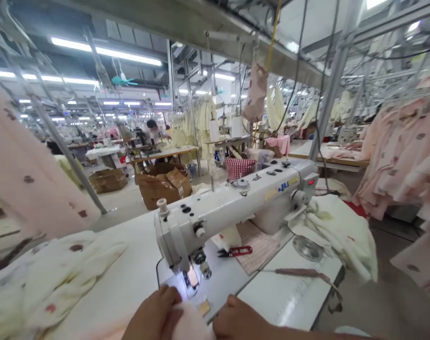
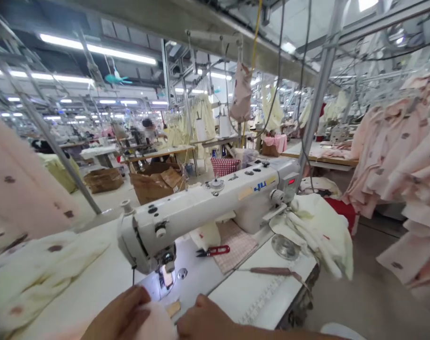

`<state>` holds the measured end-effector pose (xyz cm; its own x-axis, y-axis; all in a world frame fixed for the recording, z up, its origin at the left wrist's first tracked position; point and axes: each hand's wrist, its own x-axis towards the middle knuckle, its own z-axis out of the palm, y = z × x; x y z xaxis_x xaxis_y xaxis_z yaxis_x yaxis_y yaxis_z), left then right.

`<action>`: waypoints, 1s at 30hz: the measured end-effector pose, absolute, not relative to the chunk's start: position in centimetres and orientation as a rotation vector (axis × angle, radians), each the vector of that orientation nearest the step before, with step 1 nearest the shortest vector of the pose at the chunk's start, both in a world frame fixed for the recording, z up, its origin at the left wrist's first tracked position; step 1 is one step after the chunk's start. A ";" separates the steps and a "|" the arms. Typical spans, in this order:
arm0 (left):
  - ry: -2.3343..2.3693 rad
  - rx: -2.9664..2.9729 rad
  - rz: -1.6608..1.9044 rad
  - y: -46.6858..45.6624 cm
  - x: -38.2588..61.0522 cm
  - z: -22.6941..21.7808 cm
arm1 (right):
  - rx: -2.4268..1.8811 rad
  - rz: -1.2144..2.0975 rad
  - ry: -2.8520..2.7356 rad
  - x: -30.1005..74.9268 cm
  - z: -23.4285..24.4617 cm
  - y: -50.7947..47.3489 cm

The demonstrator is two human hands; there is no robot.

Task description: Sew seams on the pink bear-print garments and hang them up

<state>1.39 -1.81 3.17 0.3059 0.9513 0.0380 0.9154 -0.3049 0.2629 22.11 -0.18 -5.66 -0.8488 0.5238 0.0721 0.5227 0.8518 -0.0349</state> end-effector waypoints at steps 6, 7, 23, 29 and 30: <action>1.846 2.308 0.202 -2.5 2.4 6.6 | -0.667 0.192 -2.768 23.8 -0.2 -2.6; 1.833 2.297 0.195 -2.3 2.5 6.7 | -0.659 0.211 -2.775 23.9 0.0 -2.6; 1.828 2.310 0.075 -3.1 4.4 4.1 | -0.846 0.741 -2.648 24.2 2.3 -1.5; 1.700 2.283 0.261 -3.9 3.3 5.4 | -0.996 1.425 -2.339 23.7 4.4 -0.2; 1.681 2.247 0.330 -4.0 3.0 5.9 | -0.948 1.566 -2.269 23.4 4.5 -0.1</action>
